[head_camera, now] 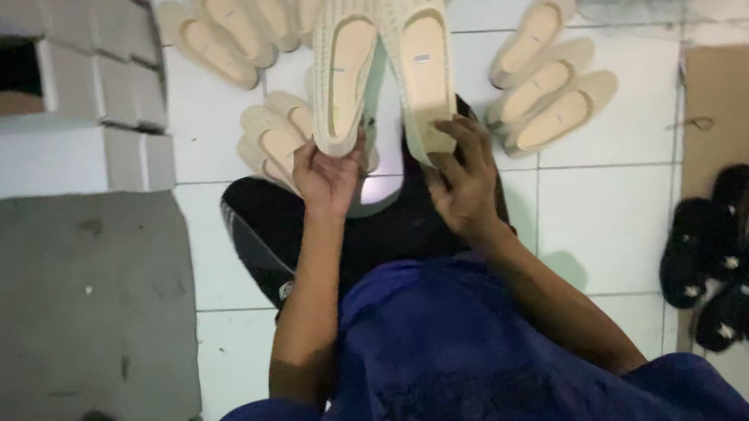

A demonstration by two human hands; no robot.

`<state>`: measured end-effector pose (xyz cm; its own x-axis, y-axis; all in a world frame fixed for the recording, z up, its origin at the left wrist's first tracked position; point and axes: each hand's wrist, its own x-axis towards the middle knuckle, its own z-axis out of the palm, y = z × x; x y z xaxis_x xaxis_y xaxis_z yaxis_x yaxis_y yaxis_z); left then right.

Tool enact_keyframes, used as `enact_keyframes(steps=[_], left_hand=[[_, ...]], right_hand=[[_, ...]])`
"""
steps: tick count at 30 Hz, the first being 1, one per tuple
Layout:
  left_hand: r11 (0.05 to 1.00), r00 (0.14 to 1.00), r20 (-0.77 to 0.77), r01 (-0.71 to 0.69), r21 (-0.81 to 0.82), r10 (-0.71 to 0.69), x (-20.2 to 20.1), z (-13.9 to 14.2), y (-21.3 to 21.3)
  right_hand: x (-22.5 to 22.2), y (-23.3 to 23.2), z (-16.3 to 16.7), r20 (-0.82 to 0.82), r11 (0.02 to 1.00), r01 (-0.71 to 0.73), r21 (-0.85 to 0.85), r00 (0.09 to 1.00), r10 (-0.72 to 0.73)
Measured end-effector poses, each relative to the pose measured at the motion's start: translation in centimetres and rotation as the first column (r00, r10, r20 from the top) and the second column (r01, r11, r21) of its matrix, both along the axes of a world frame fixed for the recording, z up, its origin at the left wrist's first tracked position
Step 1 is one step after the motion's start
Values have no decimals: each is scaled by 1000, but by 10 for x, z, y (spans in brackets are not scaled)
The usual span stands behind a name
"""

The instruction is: The person sits on the tiled floor among many slip-on shoes, picks up shoes one at a time, checks the insoles, matches them into pairs, and lays the pairs out in rows on the floor. They occasionally turn a shoe over to view its sole before placing it with its match.

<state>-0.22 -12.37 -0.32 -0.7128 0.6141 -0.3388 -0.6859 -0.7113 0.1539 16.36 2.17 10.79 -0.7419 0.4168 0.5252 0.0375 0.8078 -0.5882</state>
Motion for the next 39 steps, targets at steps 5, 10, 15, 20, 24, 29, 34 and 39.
enact_keyframes(steps=[5,10,15,20,24,29,34,39], left_hand=[[993,987,131,102,-53,-95,-2,-19,61],[959,960,83,258,117,-269,10,-20,126],[913,901,-155,408,-14,-405,16,-24,183],[940,930,-135,339,-33,-341,17,-23,185],[916,940,2,333,-222,-341,8,-8,138],[904,924,-117,321,-281,-365,9,5,84],[778,887,-198,236,-582,-417,30,-14,46],[752,921,-127,216,-623,-369,42,-38,13]], right_hand=[[6,10,-5,59,998,52,32,997,-54],[6,24,-4,72,998,61,-6,996,-60],[5,31,2,86,999,49,-4,995,-48],[0,34,1,49,997,70,17,996,-71],[-1,33,-5,88,1000,8,10,996,-8],[-7,23,-22,154,995,-92,-36,983,96],[-5,-4,-42,249,964,-209,-165,937,246],[1,-26,-55,264,938,-230,-258,918,297]])
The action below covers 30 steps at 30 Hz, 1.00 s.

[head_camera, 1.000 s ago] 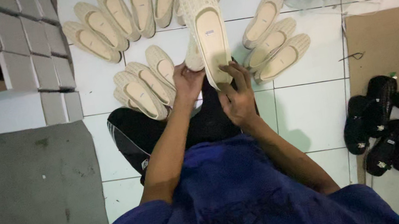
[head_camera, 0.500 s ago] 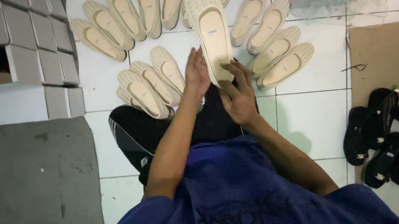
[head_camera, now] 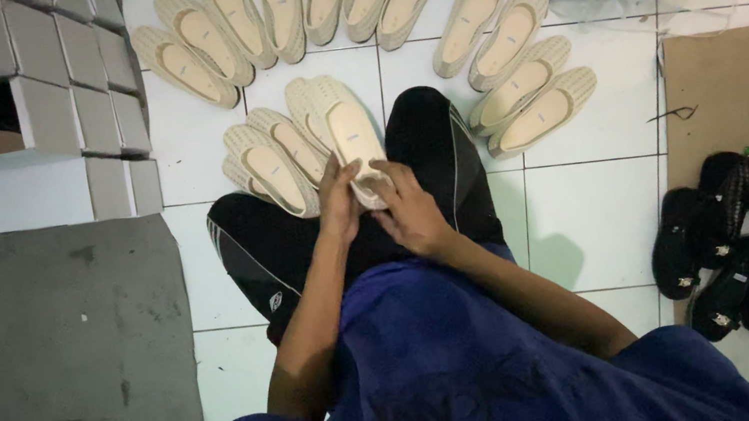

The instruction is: The person sits on the tiled floor among many slip-on shoes, picks up shoes one at a time, checks the insoles, matches them into pairs, and lays the pairs out in rows on the floor. They occasionally turn a shoe over to view its sole before placing it with its match.

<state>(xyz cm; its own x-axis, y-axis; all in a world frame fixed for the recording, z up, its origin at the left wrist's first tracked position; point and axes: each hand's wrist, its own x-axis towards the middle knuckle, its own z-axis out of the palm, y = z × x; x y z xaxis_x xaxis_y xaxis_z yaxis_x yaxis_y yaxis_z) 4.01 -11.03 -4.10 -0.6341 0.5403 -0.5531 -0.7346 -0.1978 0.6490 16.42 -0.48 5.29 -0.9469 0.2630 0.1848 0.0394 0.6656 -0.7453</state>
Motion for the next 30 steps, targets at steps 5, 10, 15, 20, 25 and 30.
enact_keyframes(steps=[5,10,15,20,25,30], left_hand=[[976,978,-97,-195,-97,186,-17,-10,-37],[921,918,-191,-372,-114,347,-83,11,-87],[803,818,-136,-574,-157,558,-154,27,-118],[718,778,-189,-627,-301,600,-118,-3,-120],[866,887,-146,-459,-200,437,-39,-20,-95],[812,956,-110,-291,-505,274,-36,-9,-93]], right_hand=[[6,2,-17,-94,999,45,-7,994,-46],[5,18,-39,77,966,127,-223,991,-112],[-3,20,-53,198,970,142,-198,975,-102],[-7,15,-56,141,995,-6,-99,990,20],[-27,11,-61,289,987,-159,-24,944,159],[-51,-5,-67,252,970,-235,-70,936,245]])
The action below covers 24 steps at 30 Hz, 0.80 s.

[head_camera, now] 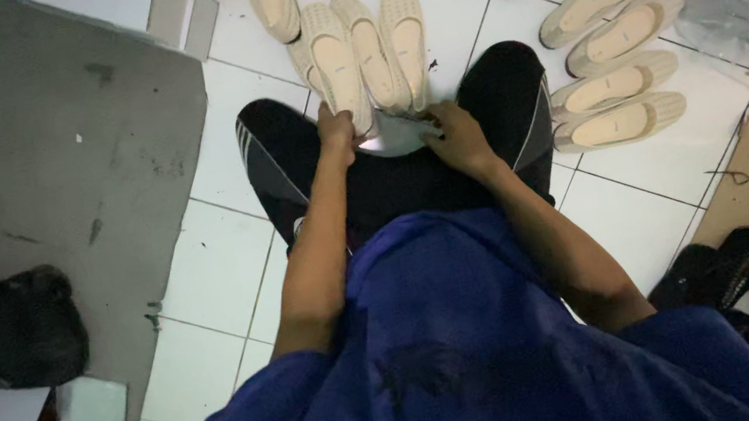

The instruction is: The person sits on the tiled floor among many slip-on shoes, picks up shoes one at a time, checks the insoles, matches them into pairs, and lays the pairs out in rows on the floor. They occasionally turn a shoe over to view its sole before placing it with its match.

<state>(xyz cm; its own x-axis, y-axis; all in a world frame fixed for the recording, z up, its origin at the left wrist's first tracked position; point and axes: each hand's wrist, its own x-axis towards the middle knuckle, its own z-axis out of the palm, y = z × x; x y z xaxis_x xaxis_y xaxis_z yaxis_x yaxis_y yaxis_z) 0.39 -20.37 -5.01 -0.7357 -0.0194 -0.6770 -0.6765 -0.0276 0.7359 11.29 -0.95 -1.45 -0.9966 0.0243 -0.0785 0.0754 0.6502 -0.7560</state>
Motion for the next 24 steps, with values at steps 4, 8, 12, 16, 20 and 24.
enact_keyframes(steps=[4,8,12,16,20,24], left_hand=[[984,990,143,-17,175,-8,-8,3,-5],[986,998,63,-21,162,11,-4,3,-2],[951,995,50,-96,294,85,9,8,-13],[920,977,-47,-181,347,210,25,22,-42],[955,918,-310,-178,236,248,37,29,-83],[944,875,-377,-223,243,304,44,22,-111]], right_hand=[[-5,-8,-1,116,997,-27,74,993,18],[-4,-6,0,94,1000,-7,18,996,6],[-11,-5,0,147,992,-24,122,989,6],[-35,-17,-4,43,974,-117,195,993,110],[-61,-39,-18,130,930,-173,326,982,137],[-67,-51,-31,228,910,-177,376,969,94]])
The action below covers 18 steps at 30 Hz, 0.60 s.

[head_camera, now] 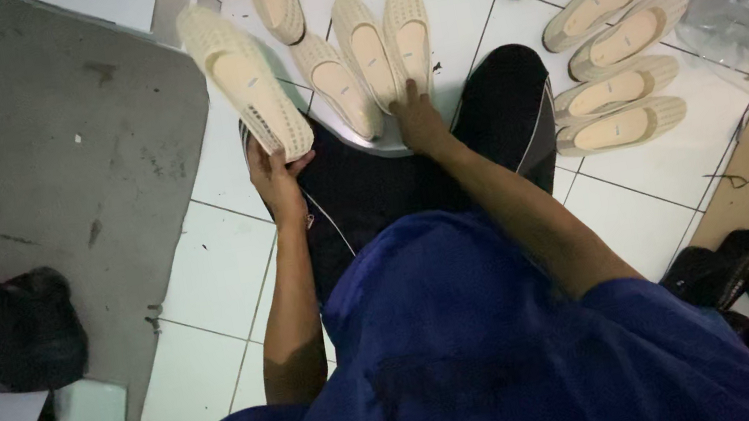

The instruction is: The person sits on the tiled floor among many slip-on shoes, picks up shoes one at a time, checks the insoles, matches them into pairs, and lays the pairs out in rows on the floor. They occasionally turn a shoe over to view its sole before placing it with its match.

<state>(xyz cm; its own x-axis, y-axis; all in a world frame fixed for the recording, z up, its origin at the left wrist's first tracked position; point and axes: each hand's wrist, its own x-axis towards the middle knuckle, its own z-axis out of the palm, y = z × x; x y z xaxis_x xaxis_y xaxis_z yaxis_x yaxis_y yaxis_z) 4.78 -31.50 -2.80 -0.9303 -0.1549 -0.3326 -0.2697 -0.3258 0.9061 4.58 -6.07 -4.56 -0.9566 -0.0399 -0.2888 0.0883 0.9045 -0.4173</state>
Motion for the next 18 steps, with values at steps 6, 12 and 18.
enact_keyframes(steps=[6,12,18], left_hand=[[978,992,73,-111,176,99,1,-14,-11],[966,995,52,-91,240,81,11,-17,-15],[968,995,41,-99,229,92,7,-22,-12]], right_hand=[[12,21,0,-279,881,180,-438,904,-323],[34,49,8,-426,888,216,-406,815,-393],[32,70,-3,-385,846,328,-420,780,-493]])
